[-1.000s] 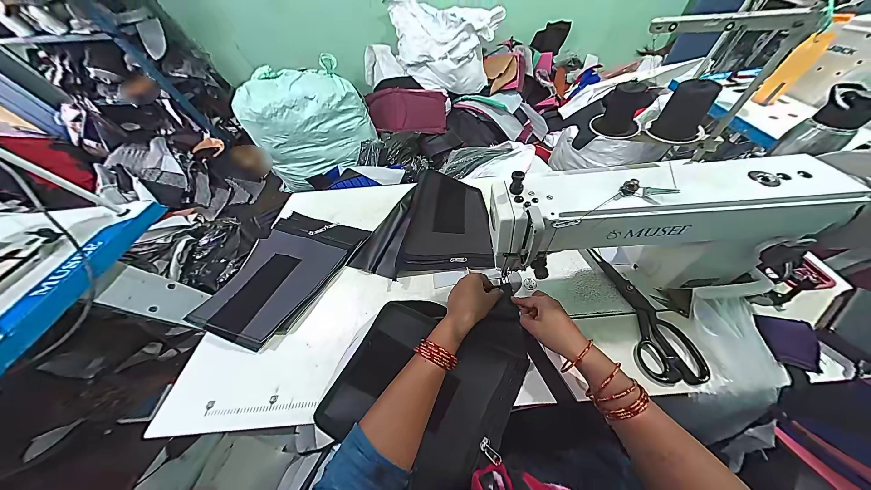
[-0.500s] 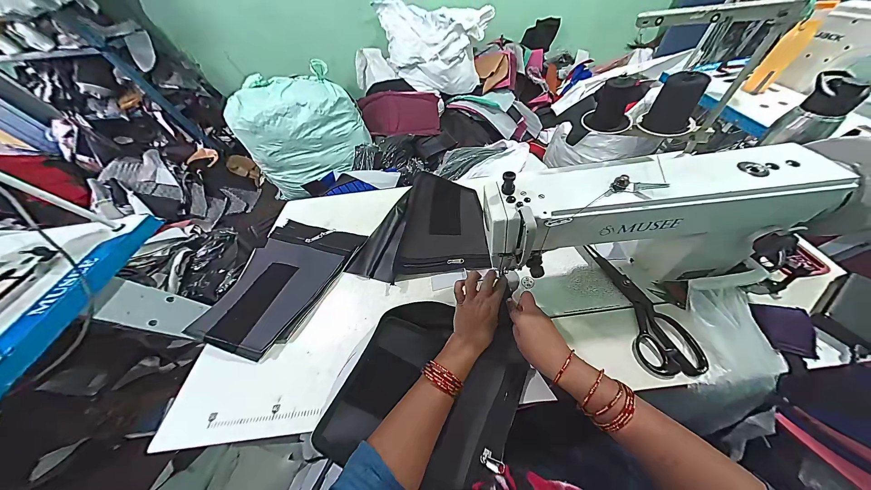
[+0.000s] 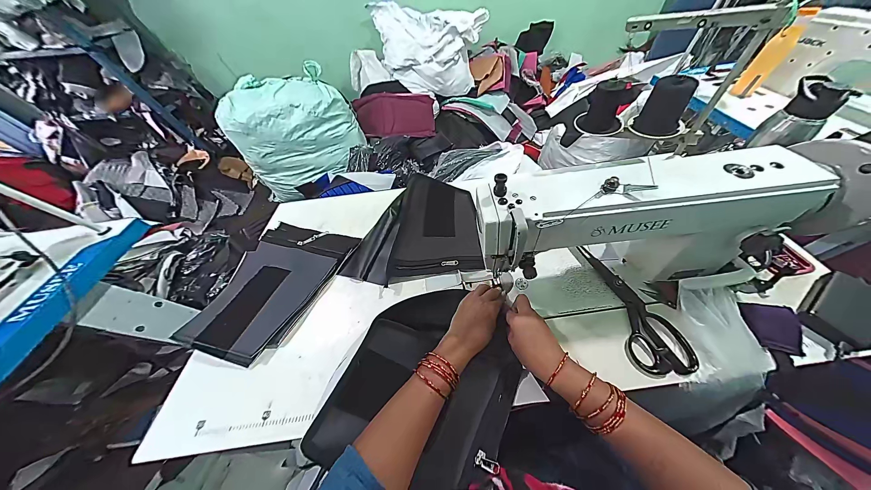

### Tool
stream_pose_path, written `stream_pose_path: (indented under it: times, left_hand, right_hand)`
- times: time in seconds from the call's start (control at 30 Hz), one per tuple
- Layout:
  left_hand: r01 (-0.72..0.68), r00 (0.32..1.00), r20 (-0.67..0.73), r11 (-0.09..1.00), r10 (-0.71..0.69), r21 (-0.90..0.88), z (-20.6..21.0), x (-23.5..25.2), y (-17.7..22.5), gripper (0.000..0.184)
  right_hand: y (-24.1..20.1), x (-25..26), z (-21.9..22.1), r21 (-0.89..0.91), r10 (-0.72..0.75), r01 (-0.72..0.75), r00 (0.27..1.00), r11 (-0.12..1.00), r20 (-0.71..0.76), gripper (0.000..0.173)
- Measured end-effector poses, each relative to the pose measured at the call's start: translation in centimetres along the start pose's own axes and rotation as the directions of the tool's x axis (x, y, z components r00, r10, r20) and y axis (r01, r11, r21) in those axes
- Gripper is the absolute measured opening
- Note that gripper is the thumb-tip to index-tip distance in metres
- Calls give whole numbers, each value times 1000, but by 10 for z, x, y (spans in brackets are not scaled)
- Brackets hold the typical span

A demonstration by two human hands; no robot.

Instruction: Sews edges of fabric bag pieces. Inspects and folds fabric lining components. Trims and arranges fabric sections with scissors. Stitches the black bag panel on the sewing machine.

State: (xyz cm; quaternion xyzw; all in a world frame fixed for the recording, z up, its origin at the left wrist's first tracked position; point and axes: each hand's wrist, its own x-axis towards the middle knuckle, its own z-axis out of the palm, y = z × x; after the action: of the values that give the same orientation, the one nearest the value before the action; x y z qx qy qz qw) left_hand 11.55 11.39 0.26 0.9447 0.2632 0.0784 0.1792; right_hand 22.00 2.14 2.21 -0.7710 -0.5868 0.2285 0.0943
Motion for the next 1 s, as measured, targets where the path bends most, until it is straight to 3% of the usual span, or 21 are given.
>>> stream_pose_path:
  times: [0.07,0.17,0.27,0.6,0.83,0.93,1.0]
  left_hand:
    - [-24,999,-39,1000,23,-16,1,-2,0,29]
    - [24,997,69,1000,-23,-11,-6,-5,7,32]
    - [54,995,88,998,-52,-27,-7,-8,10,35]
    - [9,995,-98,995,-19,-98,2,-2,-5,30]
    - [32,996,-80,990,-44,-140,-1,9,-15,29]
    - [35,995,-89,988,-49,-149,-1,10,-16,29]
    - [88,995,-18,978,-93,-187,-9,8,-11,30]
  right_hand:
    - [1,-1,0,27,-6,7,1000,1000,-15,31]
    - [2,-1,1,52,-7,8,1000,999,-27,32]
    - [3,0,2,67,-8,11,999,998,-42,35]
    - [1,15,-2,156,-1,5,1000,988,-25,35]
    - [-6,27,-9,93,56,-58,998,994,28,37]
    - [-2,26,-8,119,38,-36,999,992,-8,36]
    - [2,22,-7,172,39,-30,998,985,-51,39]
